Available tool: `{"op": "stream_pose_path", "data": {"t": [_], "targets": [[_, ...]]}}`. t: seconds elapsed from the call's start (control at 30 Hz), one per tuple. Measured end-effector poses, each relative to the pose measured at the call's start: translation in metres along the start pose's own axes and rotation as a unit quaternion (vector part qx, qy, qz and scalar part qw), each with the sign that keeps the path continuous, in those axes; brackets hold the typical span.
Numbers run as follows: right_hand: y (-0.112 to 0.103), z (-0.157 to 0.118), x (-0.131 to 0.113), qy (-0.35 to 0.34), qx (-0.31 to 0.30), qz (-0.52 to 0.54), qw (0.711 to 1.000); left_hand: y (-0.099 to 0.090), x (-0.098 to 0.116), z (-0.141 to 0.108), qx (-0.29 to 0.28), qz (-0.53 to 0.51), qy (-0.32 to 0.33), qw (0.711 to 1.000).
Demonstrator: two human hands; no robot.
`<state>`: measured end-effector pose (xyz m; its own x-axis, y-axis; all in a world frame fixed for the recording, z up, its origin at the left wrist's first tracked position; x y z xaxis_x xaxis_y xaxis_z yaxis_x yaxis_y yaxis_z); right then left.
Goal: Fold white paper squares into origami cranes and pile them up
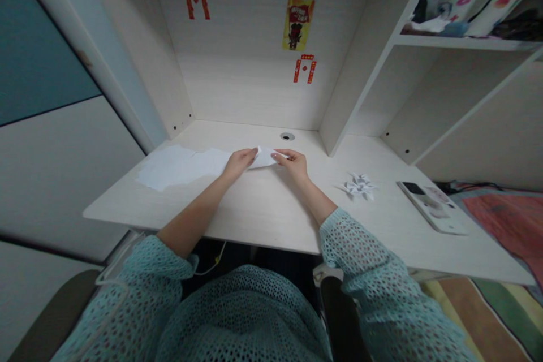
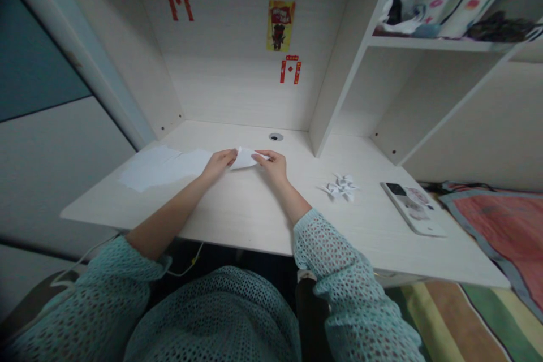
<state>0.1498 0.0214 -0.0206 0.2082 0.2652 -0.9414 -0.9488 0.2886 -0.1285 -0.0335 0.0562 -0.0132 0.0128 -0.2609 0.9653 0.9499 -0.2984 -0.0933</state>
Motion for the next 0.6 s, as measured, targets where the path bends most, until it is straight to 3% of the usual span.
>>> {"op": "stream_pose_path", "data": {"t": [0.1,0.27,0.6], "targets": [[0.002,-0.002,-0.001,-0.006,0.019,-0.027,0.999,0.003,0.001,-0.001,0.038,-0.039,-0.019,0.998],[0.002,-0.001,0.000,-0.002,0.046,-0.041,0.998,0.006,0.007,-0.004,0.052,-0.079,-0.031,0.995],[0.003,-0.004,-0.003,-0.020,0.064,-0.052,0.996,0.009,0.010,-0.009,0.074,-0.040,0.019,0.996]]}}
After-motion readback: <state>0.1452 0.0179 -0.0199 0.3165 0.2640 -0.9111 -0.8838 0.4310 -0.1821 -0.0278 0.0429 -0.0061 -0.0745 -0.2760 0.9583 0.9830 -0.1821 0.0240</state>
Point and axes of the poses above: each hand's wrist, its own z-axis towards the middle knuckle, its own y-axis out of the palm, x = y × z, the point moved 1 cm from there along z, towards the middle knuckle, and after that the axes turned 9 degrees about -z, right-handed, at the moved point
